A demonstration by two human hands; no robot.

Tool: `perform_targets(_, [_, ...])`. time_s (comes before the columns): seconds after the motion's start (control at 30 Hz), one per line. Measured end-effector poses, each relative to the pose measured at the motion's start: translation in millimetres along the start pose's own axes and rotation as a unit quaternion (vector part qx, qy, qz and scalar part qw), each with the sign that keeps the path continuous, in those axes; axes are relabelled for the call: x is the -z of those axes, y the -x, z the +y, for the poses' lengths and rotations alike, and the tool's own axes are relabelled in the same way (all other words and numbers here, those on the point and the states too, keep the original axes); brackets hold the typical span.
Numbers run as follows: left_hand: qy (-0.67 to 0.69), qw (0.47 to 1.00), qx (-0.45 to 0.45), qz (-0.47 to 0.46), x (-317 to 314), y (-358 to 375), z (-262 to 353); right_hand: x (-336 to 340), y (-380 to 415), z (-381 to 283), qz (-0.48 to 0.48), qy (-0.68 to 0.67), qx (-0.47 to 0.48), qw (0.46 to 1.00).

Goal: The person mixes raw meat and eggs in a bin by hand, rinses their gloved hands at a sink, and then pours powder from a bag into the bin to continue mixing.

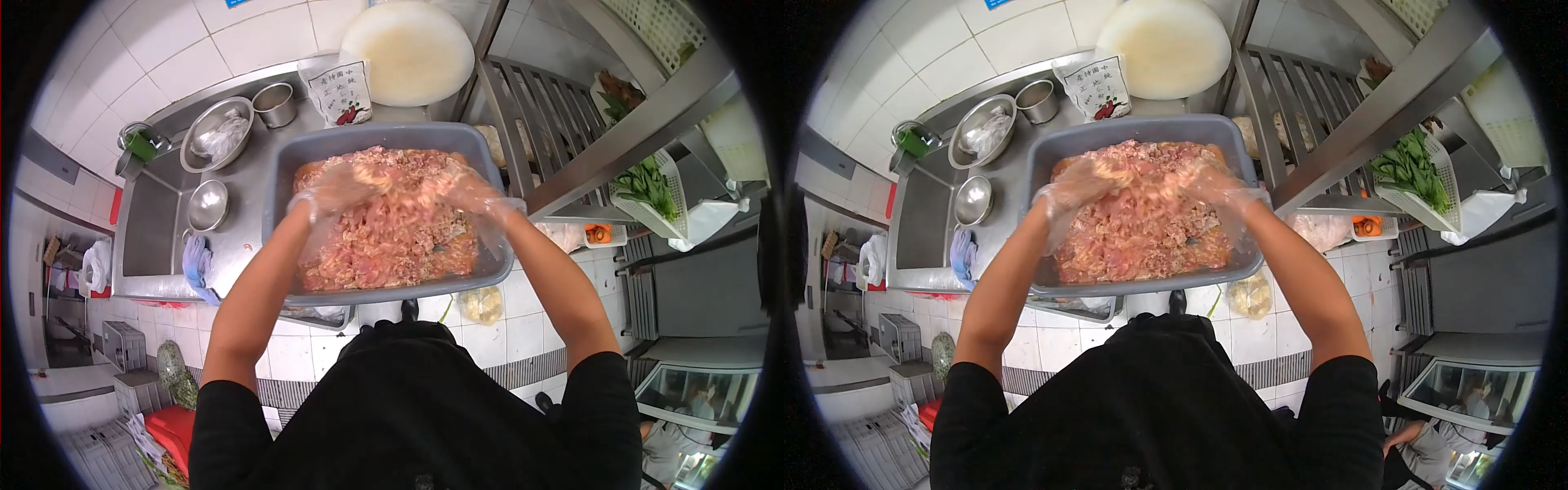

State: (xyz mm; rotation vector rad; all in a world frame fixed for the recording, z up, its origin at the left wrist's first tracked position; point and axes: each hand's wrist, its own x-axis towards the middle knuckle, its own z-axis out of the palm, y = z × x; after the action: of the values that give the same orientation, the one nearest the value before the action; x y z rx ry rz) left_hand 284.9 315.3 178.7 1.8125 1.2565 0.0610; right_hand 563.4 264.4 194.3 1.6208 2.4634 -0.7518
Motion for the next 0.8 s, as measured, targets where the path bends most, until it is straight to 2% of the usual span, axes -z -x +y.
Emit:
perform_targets(0.03, [0.065,0.998,-0.001,0.008,2,12,-6,0,14,3,-0.020,-0.116,0.003,0.993])
perform_targets(0.07, [0.129,0.991,-0.002,0.015,6,19,-11,-23,16,25,-0.021,-0.118,0.001,0.993])
perform_targets(0.1, [0.129,0.992,-0.001,0.014,12,17,-25,-62,9,59,0.027,-0.145,-0.038,0.988])
perform_targets(0.13, [0.048,0.998,-0.030,0.041,15,11,-45,-85,5,75,0.075,-0.171,-0.075,0.980])
perform_targets(0.17, [-0.033,0.996,-0.056,0.068,14,4,-61,-86,14,62,0.073,-0.173,-0.072,0.980])
perform_targets(0.2, [-0.032,0.996,-0.053,0.068,5,1,-75,-78,29,38,0.015,-0.315,-0.128,0.940])
perform_targets(0.23, [0.123,0.987,-0.034,0.099,-9,2,-89,-73,33,23,-0.043,-0.448,-0.181,0.875])
perform_targets(0.27, [0.274,0.953,-0.013,0.128,-21,-2,-104,-75,22,20,-0.046,-0.449,-0.179,0.874])
perform_targets(0.3, [0.220,0.961,0.013,0.168,-32,-10,-109,-82,9,18,-0.042,-0.435,-0.212,0.874])
perform_targets(0.33, [0.219,0.961,0.017,0.167,-33,-17,-118,-90,-1,20,-0.038,-0.422,-0.244,0.872])
perform_targets(0.37, [0.210,0.974,0.074,0.045,-32,-20,-115,-104,-3,33,-0.066,-0.569,-0.255,0.779])
perform_targets(0.4, [0.198,0.969,0.129,-0.078,-34,-22,-112,-122,-8,41,-0.069,-0.570,-0.257,0.777])
perform_targets(0.43, [0.222,0.963,0.152,-0.018,-47,-26,-108,-138,-17,49,-0.043,-0.628,-0.225,0.743])
perform_targets(0.47, [0.223,0.963,0.153,-0.014,-63,-31,-113,-151,-25,55,-0.019,-0.682,-0.190,0.706])
perform_targets(0.5, [0.330,0.937,0.110,0.037,-80,-37,-122,-158,-31,57,0.005,-0.732,-0.154,0.664])
perform_targets(0.53, [0.431,0.896,0.064,0.087,-91,-40,-124,-160,-36,55,0.002,-0.732,-0.150,0.665])
perform_targets(0.57, [0.453,0.882,0.115,0.065,-84,-28,-100,-163,-42,51,-0.016,-0.773,-0.136,0.620])
perform_targets(0.6, [0.453,0.882,0.114,0.069,-87,-29,-96,-162,-47,45,-0.034,-0.810,-0.122,0.572])
perform_targets(0.67, [0.543,0.824,0.152,0.061,-92,-28,-90,-158,-53,33,-0.015,-0.808,-0.098,0.581])
perform_targets(0.73, [0.566,0.812,0.135,0.052,-83,-9,-70,-151,-56,20,0.007,-0.804,-0.076,0.589])
perform_targets(0.8, [0.671,0.738,0.075,0.013,-76,-1,-63,-134,-63,4,-0.034,-0.816,-0.019,0.577])
